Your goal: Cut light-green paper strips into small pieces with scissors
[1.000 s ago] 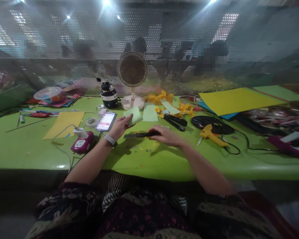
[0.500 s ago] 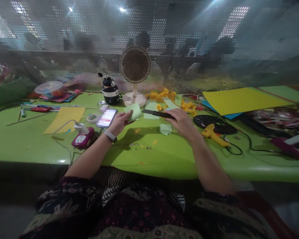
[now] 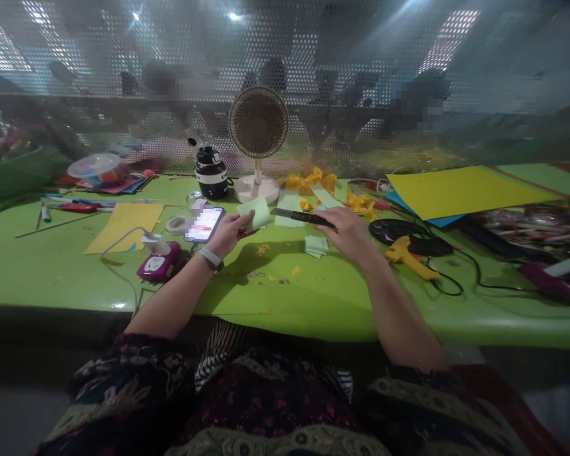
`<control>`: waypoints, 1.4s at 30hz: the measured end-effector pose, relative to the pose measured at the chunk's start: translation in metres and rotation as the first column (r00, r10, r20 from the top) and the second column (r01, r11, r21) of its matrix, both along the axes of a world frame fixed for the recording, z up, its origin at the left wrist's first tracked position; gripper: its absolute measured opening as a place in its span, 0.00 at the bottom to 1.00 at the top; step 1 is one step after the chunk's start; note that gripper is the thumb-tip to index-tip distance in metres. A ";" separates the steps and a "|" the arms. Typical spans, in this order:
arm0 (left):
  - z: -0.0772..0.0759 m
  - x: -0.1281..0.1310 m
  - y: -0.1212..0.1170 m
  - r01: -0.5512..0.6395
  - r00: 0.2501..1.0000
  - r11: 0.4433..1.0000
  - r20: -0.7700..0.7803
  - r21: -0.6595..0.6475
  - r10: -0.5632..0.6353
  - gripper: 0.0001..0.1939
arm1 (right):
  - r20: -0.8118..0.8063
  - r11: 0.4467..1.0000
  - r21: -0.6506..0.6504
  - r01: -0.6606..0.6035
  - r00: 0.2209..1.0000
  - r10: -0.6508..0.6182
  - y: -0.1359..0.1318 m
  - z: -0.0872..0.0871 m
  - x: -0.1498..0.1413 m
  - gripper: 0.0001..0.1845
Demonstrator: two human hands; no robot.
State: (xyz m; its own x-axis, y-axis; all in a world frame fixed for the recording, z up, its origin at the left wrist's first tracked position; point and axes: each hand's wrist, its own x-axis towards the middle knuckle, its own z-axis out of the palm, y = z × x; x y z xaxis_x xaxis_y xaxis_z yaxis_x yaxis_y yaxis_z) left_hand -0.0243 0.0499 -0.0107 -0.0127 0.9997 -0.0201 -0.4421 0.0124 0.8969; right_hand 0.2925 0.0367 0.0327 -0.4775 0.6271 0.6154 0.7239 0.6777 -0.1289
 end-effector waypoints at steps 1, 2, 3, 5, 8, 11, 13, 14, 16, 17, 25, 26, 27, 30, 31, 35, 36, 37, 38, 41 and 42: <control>0.000 0.000 0.000 0.007 1.000 1.000 -0.004 0.001 -0.007 0.13 | 0.009 1.000 -0.002 -0.007 1.000 0.007 0.000 -0.001 -0.001 0.19; 0.000 0.000 0.000 0.014 1.000 1.000 -0.011 0.001 -0.014 0.14 | 0.017 1.000 -0.004 -0.015 1.000 0.015 0.000 -0.002 -0.002 0.20; -0.001 0.000 0.000 0.021 1.000 1.000 -0.017 0.000 -0.021 0.14 | 0.023 1.000 -0.004 -0.023 0.999 0.023 0.000 -0.003 -0.004 0.20; -0.001 0.002 -0.002 0.034 0.999 0.999 -0.020 -0.008 -0.035 0.14 | 0.031 0.999 -0.003 -0.036 0.999 0.036 0.001 -0.006 -0.006 0.20; 0.000 0.006 -0.007 0.074 0.997 0.997 0.004 -0.018 -0.074 0.14 | 0.042 0.999 -0.001 -0.047 0.998 0.047 0.003 -0.010 -0.009 0.19; 0.002 0.012 -0.013 0.118 0.993 0.993 0.016 -0.010 -0.118 0.15 | 0.049 0.998 0.004 -0.057 0.997 0.057 0.004 -0.012 -0.011 0.18; 0.004 0.015 -0.017 0.145 0.989 0.989 -0.013 -0.015 -0.145 0.14 | 0.054 0.997 0.001 -0.072 0.996 0.072 0.004 -0.012 -0.011 0.18; 0.005 0.017 -0.018 0.153 0.988 0.988 -0.032 -0.023 -0.153 0.13 | 0.057 0.997 -0.003 -0.080 0.995 0.080 0.004 -0.012 -0.012 0.18; 0.006 0.020 -0.021 0.149 0.986 0.988 -0.061 -0.047 -0.152 0.12 | 0.061 0.996 -0.013 -0.091 0.994 0.091 0.003 -0.012 -0.012 0.18; 0.007 0.021 -0.022 0.137 0.988 0.989 -0.064 -0.060 -0.141 0.11 | 0.063 0.995 -0.017 -0.094 0.993 0.095 0.003 -0.011 -0.013 0.19; 0.012 0.028 -0.025 0.041 0.998 0.995 0.040 -0.086 -0.037 0.09 | 0.084 0.995 -0.021 -0.093 0.992 0.095 -0.001 -0.010 -0.017 0.17; 0.012 0.028 -0.025 0.031 0.998 0.996 0.050 -0.082 -0.027 0.09 | 0.084 0.996 -0.019 -0.089 0.992 0.091 -0.001 -0.010 -0.017 0.17; 0.012 0.029 -0.025 0.025 0.998 0.997 0.055 -0.078 -0.021 0.09 | 0.082 0.996 -0.017 -0.086 0.993 0.087 -0.001 -0.010 -0.017 0.17; 0.011 0.028 -0.023 0.008 0.998 0.998 0.055 -0.066 -0.004 0.10 | 0.079 0.996 -0.013 -0.086 0.993 0.087 -0.001 -0.010 -0.016 0.17; 0.010 0.028 -0.023 0.001 0.999 0.998 0.053 -0.061 0.002 0.10 | 0.080 0.996 -0.016 -0.091 0.993 0.092 -0.001 -0.010 -0.016 0.17; 0.005 0.025 -0.019 -0.001 0.999 0.999 0.050 -0.038 0.003 0.10 | 0.081 0.995 -0.035 -0.091 0.992 0.094 -0.001 -0.010 -0.017 0.17; 0.004 0.024 -0.018 0.004 0.999 0.999 0.051 -0.034 -0.003 0.10 | 0.081 0.996 -0.038 -0.086 0.993 0.088 -0.001 -0.010 -0.018 0.17; 0.003 0.024 -0.018 0.010 0.999 1.000 0.053 -0.030 -0.008 0.10 | 0.082 0.996 -0.042 -0.080 0.993 0.083 -0.001 -0.010 -0.018 0.17; 0.002 0.024 -0.017 0.012 0.998 1.000 0.056 -0.029 -0.011 0.11 | 0.083 0.996 -0.045 -0.075 0.993 0.078 -0.001 -0.011 -0.018 0.18; 0.003 0.024 -0.018 0.003 0.998 0.999 0.066 -0.035 -0.001 0.10 | 0.089 0.996 -0.053 -0.069 0.993 0.073 0.001 -0.011 -0.018 0.19; 0.003 0.025 -0.018 -0.001 0.998 0.999 0.067 -0.039 0.003 0.10 | 0.091 0.996 -0.053 -0.069 0.993 0.073 0.001 -0.011 -0.018 0.20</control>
